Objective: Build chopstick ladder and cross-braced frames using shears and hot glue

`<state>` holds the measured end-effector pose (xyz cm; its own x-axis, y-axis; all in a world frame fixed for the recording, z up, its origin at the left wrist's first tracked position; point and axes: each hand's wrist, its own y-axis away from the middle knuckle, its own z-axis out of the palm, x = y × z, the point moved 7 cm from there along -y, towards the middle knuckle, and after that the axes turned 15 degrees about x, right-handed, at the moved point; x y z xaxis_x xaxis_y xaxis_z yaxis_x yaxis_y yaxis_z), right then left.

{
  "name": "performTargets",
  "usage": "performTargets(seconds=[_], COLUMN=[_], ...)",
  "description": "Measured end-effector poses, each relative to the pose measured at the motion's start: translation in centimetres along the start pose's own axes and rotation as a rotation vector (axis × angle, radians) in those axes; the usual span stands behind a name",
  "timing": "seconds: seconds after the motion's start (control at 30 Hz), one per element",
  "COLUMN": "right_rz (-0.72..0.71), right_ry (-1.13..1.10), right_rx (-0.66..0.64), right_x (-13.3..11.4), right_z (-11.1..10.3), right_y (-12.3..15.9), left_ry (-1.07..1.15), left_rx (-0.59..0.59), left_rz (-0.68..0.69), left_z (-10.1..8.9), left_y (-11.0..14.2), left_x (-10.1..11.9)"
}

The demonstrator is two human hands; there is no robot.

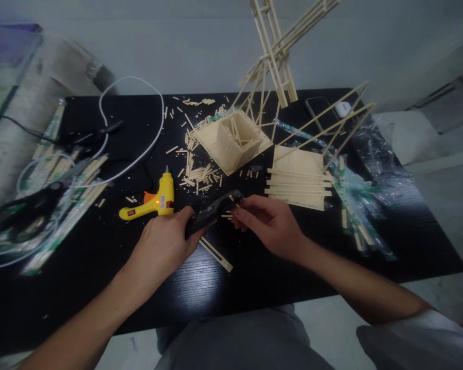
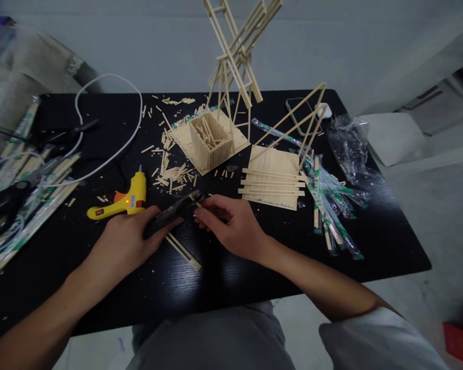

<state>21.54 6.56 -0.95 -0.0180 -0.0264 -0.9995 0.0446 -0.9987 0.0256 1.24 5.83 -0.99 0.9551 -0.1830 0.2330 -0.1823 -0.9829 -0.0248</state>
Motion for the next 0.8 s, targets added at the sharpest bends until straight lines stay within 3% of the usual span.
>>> performTargets(seconds=[0.23,0.43,0.5,0.67,0.8], right_rz=[-0.189,-0.239,-0.198,0.087,0.236], right_ry=[0.233,0.264,0.198,-0.105,-0.291], right_rx=[0.040,-0.001,-0.036,-0.171,-0.280], right_x=[-0.9,-1.4,-1.2,0.0,0.7], right_z=[-0.2,-0.2,-0.1,0.4,1.0], right_y=[0.2,0.2,0.1,-0.1,0.1], left_ry=[-0.025,0.037,0.075,0.152,0.171], left_rx=[-0.035,-0.026,-0.012,0.078,0.105], left_rz=[-0.021,-0.014,0.007,0.060,0.098], left_z=[0.1,-0.3,-0.6,-1.4,-1.6], left_y=[-0.1,-0.2,-0.2,-0.3,-0.3], left_x=[0.3,0.8,1.0,1.0,0.9])
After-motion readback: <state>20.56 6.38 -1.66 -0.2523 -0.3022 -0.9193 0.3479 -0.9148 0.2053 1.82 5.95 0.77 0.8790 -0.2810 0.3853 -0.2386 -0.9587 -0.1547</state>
